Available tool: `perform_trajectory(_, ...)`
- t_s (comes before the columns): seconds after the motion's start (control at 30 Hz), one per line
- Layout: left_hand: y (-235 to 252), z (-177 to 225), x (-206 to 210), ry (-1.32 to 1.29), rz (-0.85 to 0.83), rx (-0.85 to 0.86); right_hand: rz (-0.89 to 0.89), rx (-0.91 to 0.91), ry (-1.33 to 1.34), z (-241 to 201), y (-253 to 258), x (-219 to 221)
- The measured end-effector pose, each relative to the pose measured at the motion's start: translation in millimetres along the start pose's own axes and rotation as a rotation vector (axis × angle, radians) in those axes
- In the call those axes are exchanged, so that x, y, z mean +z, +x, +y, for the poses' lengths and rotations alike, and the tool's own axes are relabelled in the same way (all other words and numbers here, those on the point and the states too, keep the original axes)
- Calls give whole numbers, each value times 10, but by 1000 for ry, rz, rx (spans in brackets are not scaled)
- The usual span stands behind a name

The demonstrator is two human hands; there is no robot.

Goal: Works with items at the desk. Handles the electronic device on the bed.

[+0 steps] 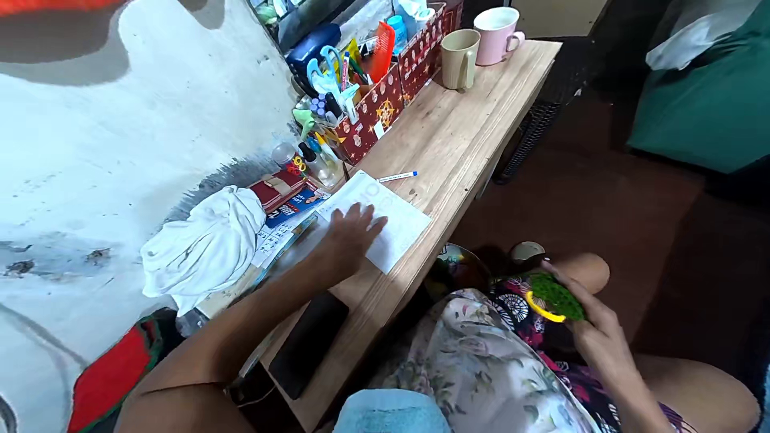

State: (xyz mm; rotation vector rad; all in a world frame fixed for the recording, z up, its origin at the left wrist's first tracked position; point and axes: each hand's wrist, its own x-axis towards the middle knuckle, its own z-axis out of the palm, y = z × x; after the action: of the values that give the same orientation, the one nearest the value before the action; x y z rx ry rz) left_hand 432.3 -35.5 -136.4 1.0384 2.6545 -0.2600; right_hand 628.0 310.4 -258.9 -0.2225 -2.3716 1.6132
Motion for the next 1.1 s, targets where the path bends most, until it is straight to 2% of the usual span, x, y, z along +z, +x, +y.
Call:
perform_trajectory(0.07,-9,-184,171,30,10,-57,56,66,92,54,-42,-110)
perform_trajectory(0.17,90,-234,269,-4,56,-19,126,111,97,113,-120,-270)
perform_trajectory(0.27,253,-155,195,31,42,34,163,147,129,214,-212,-411)
perform_trajectory(0.4,177,-17,-205,44,243,85,215,213,175,349,-344,-577)
perform_trajectory(0.47,-150,94,-619,76,394,-29,245,244,206,380,-404,-644)
perform_trajectory(0.57,-871,97,-1212,192,541,-403,278,281,216,430,-457,-745)
perform_trajectory(0.67,-1208,-402,-1491,210,619,-777,328,302,242,494,-481,-818)
perform_trajectory(0.73,-1202,-867,-1518,194,551,-989,352,305,262,508,-477,-837)
perform_trajectory(0.8,-1116,-1277,-1436,220,388,-1129,368,306,263,517,-475,-845)
perform_trajectory(0.87,-1042,-1509,-1244,180,226,-1203,380,297,269,535,-489,-852)
perform_trajectory(0.97,-973,-1532,-840,108,58,-1195,409,318,262,559,-537,-881)
perform_trajectory(1.1,-816,-1367,-693,48,-131,-1149,431,376,270,583,-596,-923)
